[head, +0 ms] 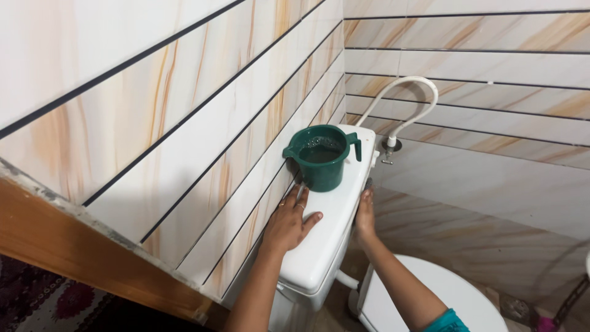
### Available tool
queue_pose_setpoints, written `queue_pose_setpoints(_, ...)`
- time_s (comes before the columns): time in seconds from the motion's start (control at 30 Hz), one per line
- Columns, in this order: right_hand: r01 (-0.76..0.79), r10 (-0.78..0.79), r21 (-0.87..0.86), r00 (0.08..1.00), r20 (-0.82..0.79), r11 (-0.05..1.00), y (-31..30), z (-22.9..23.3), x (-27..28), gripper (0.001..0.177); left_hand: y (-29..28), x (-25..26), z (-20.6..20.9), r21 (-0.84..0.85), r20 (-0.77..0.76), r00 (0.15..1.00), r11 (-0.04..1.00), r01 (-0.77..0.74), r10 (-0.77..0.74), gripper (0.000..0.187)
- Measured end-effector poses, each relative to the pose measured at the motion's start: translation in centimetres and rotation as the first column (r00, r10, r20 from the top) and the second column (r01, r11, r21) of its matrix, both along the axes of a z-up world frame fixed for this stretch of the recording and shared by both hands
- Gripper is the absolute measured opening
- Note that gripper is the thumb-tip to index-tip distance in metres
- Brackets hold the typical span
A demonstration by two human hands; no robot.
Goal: The person scrubs the top of a white toilet tank with a metal scrubber, repeatedly dipping it into a green plastic cup of water. They wipe the surface and edges of the tank, then place the scrubber on the toilet seat.
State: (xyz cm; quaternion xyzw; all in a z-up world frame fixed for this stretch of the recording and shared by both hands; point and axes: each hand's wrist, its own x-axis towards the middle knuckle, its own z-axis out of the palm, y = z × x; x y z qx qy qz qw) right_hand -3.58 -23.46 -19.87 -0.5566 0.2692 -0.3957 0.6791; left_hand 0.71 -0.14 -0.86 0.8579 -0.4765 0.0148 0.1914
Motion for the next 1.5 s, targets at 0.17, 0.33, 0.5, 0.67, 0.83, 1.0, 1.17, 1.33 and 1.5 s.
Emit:
queue_pose_setpoints(0.17,-0.057,0.053,-0.13,0.998,-0.028,0.99,7.6,1.7,-4.6,0.097,-0.2,0.4,-0.4,-0.028,0.038,0.999,1.0,0.009,-0.008,0.079)
queue_pose_setpoints(0.33,-0.076,0.035,-0.257,0.986,-0.162,0.963,13.6,3.8,-8.1,0.095,0.0,0.3,-0.6,-0.054,0.038,0.999,0.998,0.011,-0.009,0.078)
queue_pose_setpoints(0.5,-0.121,0.06,-0.313,0.978,-0.198,0.942,18.5,4.1,-10.6,0.097,0.2,0.2,-0.5,-0.069,0.024,1.0,0.998,-0.008,0.01,0.076)
queue_pose_setpoints(0.67,-0.057,0.009,-0.296,0.987,-0.162,0.954,17.0,3.4,-9.6,0.094,0.3,0.2,-0.9,-0.117,0.067,0.998,0.993,0.007,0.001,0.073)
queue_pose_setpoints(0.83,-0.1,0.118,0.223,0.991,-0.068,0.97,13.3,3.9,-7.2,0.096,0.7,0.1,-2.6,-0.184,0.126,0.992,0.982,0.03,-0.007,0.059)
queue_pose_setpoints(1.0,0.093,-0.094,-0.018,0.994,-0.052,0.996,13.5,5.2,-6.8,0.096,2.9,-1.0,-4.0,-0.228,0.322,0.944,0.961,0.154,-0.075,0.055)
queue_pose_setpoints(1.17,0.082,-0.082,-0.307,0.997,0.011,0.948,14.6,4.8,-7.6,0.093,4.8,-2.6,-2.6,-0.148,0.222,0.971,0.981,0.123,-0.088,0.066)
queue_pose_setpoints(1.33,-0.069,0.064,0.318,0.998,0.024,0.946,16.7,2.6,-8.7,0.096,4.9,-3.1,-1.0,-0.134,0.129,0.989,0.987,0.091,-0.073,0.069)
queue_pose_setpoints(1.5,-0.073,0.067,0.357,0.997,0.031,0.931,16.1,4.9,-8.3,0.099,5.1,-3.0,-0.9,-0.163,0.125,0.99,0.982,0.092,-0.072,0.067)
